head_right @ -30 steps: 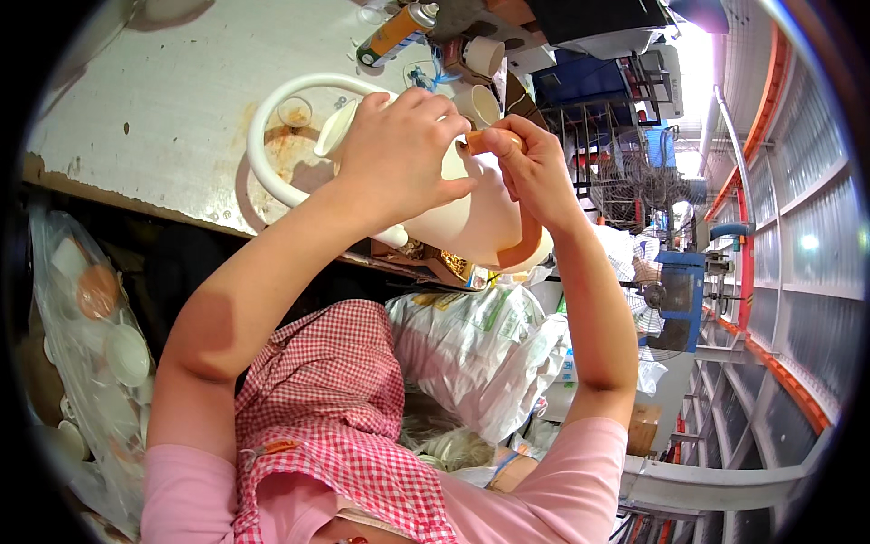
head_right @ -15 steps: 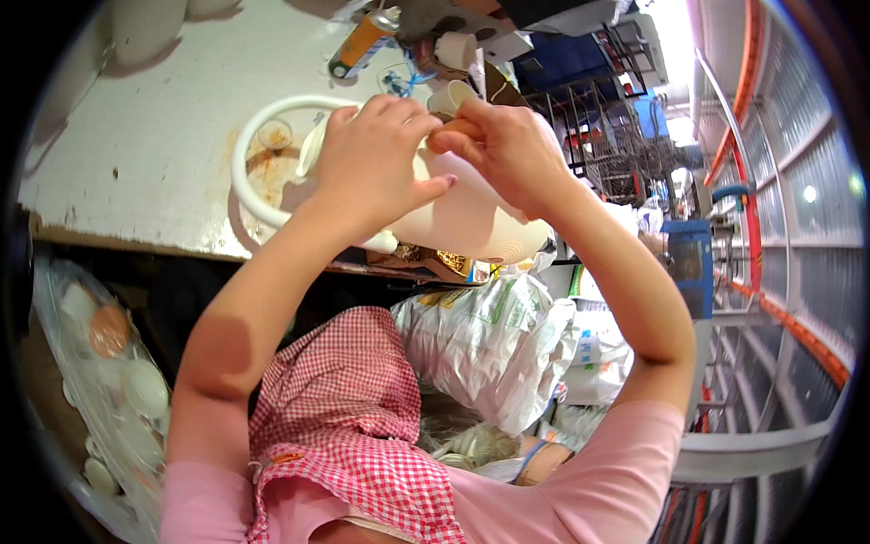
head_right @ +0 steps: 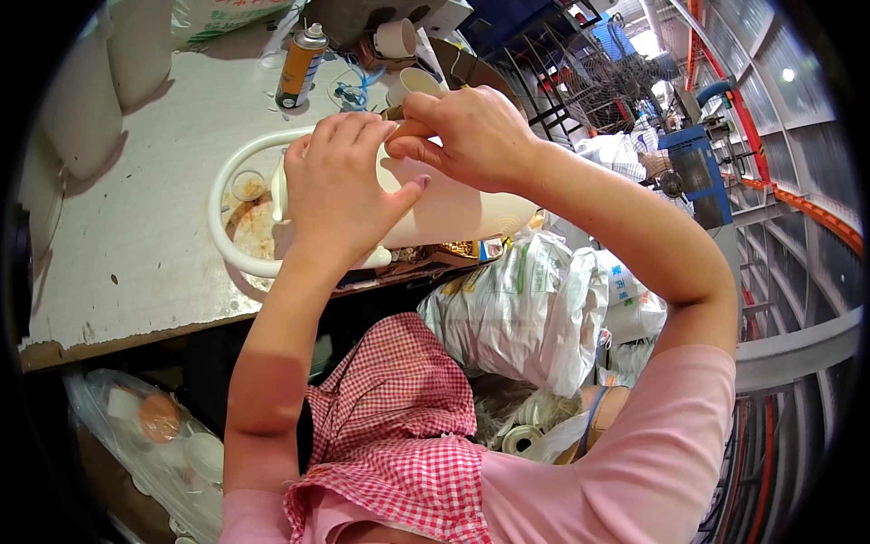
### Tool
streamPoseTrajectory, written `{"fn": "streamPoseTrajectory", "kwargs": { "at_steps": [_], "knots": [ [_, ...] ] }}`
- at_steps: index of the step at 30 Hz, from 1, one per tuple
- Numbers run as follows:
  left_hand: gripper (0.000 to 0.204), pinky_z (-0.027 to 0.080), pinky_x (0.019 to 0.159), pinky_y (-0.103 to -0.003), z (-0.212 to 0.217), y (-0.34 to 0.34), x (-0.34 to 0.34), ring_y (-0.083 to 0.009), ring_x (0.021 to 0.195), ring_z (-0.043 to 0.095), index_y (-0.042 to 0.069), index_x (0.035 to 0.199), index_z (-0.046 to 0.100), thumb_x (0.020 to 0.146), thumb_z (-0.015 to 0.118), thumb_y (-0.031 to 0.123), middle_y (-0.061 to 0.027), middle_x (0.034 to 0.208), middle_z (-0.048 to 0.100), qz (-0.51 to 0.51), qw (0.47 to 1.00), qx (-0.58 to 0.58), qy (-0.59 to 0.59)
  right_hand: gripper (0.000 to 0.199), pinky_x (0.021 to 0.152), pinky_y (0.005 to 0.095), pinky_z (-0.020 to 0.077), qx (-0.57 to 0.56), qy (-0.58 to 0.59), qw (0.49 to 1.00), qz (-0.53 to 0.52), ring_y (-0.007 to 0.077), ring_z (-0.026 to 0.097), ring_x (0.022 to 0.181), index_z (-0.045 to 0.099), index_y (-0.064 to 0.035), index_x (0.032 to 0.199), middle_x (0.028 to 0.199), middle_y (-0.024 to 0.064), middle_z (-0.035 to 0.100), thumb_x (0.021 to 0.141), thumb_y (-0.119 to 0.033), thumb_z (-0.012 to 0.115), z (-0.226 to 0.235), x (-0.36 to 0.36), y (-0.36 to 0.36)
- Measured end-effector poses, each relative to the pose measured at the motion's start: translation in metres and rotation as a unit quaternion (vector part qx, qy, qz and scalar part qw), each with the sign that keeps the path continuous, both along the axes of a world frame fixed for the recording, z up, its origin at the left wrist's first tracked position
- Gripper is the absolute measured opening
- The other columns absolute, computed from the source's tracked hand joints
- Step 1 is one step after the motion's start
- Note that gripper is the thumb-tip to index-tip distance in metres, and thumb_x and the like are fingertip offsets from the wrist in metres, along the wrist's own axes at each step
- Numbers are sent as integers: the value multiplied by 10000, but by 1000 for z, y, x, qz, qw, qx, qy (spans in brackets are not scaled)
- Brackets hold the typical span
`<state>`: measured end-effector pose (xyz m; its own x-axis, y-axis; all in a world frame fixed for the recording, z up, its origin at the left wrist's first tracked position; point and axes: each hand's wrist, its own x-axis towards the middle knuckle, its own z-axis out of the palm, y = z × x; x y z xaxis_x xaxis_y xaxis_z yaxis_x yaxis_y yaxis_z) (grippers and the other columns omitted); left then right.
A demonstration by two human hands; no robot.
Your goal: The person assembles white carafes by placing small metallic components into the body of the carafe using a specialized blue assembly press, then attaching orange handles by hand.
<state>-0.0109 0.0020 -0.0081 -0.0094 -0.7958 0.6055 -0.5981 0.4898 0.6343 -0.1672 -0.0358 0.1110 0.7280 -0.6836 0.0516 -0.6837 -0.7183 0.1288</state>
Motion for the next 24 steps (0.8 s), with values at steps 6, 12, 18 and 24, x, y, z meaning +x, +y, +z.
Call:
{"fn": "streamPoseTrajectory", "kwargs": {
  "at_steps": [6, 12, 18, 24],
  "knots": [
    [561, 375, 1025, -464, -1, -1, 5, -213, 1217, 544, 142, 1153, 671, 678, 829, 397, -10, 1199, 638, -13, 1000, -11, 5, 348, 604, 428, 504, 0, 1, 1000, -18, 291, 677, 718, 555, -91, 875, 805, 9, 739, 919, -418, 668, -1, 5, 3],
    [537, 422, 984, -437, 5, -7, 7, -234, 1176, 577, 125, 1123, 683, 671, 828, 376, -27, 1158, 658, -48, 999, -24, -4, 346, 621, 437, 507, 13, 4, 996, -84, 311, 678, 731, 597, -77, 900, 808, 53, 732, 917, -418, 657, 6, 10, 10],
    [544, 426, 981, -435, 7, -6, 9, -244, 1158, 587, 100, 1130, 678, 698, 814, 401, -44, 1159, 665, -48, 997, -27, -59, 249, 713, 384, 529, -35, -192, 977, -87, 283, 683, 778, 632, -51, 965, 847, 87, 706, 904, -283, 697, -9, -8, 18],
    [497, 463, 931, -390, 35, -3, -4, -236, 995, 659, 58, 1130, 673, 734, 842, 307, -91, 1029, 702, -85, 993, -29, -74, 411, 872, 338, 490, -143, -614, 695, -346, 188, 571, 958, 426, 2, 1173, 1045, 88, 550, 971, -284, 643, -86, -153, 70]
  ]
}}
